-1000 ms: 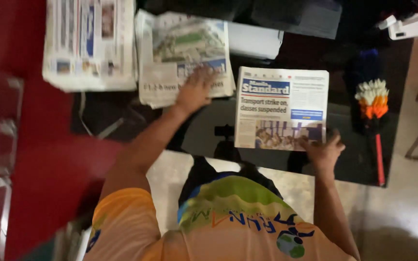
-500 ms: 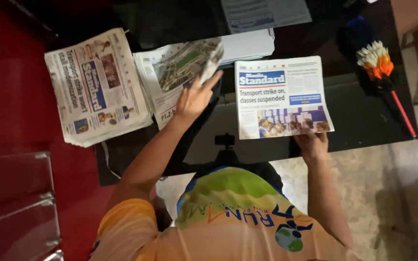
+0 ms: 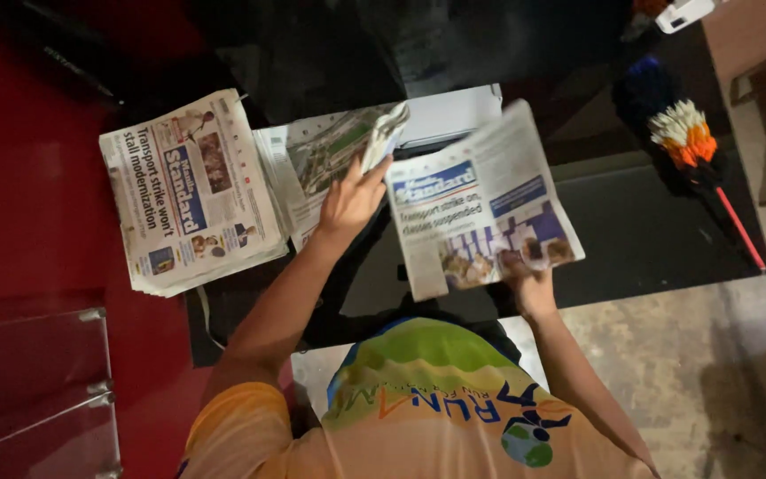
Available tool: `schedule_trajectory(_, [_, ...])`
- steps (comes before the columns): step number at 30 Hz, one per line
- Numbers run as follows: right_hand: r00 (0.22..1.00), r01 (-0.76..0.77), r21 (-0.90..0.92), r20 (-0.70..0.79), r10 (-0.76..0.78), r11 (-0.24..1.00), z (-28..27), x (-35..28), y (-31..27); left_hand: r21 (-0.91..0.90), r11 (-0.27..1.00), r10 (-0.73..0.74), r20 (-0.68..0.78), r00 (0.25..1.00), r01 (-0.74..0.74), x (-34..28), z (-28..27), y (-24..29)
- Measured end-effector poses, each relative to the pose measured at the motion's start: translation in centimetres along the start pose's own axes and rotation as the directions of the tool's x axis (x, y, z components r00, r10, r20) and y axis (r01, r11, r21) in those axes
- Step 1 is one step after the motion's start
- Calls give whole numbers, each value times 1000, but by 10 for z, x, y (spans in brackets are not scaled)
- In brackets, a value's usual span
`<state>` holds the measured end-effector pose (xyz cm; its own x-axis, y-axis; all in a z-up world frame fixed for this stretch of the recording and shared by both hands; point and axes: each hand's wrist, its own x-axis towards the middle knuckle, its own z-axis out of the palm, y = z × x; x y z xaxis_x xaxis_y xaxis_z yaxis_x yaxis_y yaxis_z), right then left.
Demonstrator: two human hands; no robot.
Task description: Dusting off stacked newspapers with a duster and flipping through pages to clean them.
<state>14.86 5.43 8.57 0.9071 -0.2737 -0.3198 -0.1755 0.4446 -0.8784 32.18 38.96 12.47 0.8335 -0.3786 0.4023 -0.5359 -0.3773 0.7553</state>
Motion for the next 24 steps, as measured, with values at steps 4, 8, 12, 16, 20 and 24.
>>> schedule_trajectory(4, [997,54,-5,57,-54,999,-33,20,77,31,999,-36,57,998,34,0,6,20])
schedule_trajectory(8, [974,-132,-29,179,135,991,29,16,65,727,678,-7,150,989,-105,-13,31,28])
schedule_trajectory(12, [938,-280,223,273,216,934,67,18,57,717,669,7,256,967,-195,-8,52,69])
schedule_trajectory(16, [944,-275,145,229,239,950,22,34,94,468,883,-80,206,975,-27,-34,89,89])
schedule_trajectory(20, [890,-317,66,366,273,946,-33,42,116,405,896,87,236,968,-180,-50,112,122])
schedule_trajectory(24, [830,-69,223,553,-68,972,11,-6,-8,71,993,42,514,857,-92,-37,89,171])
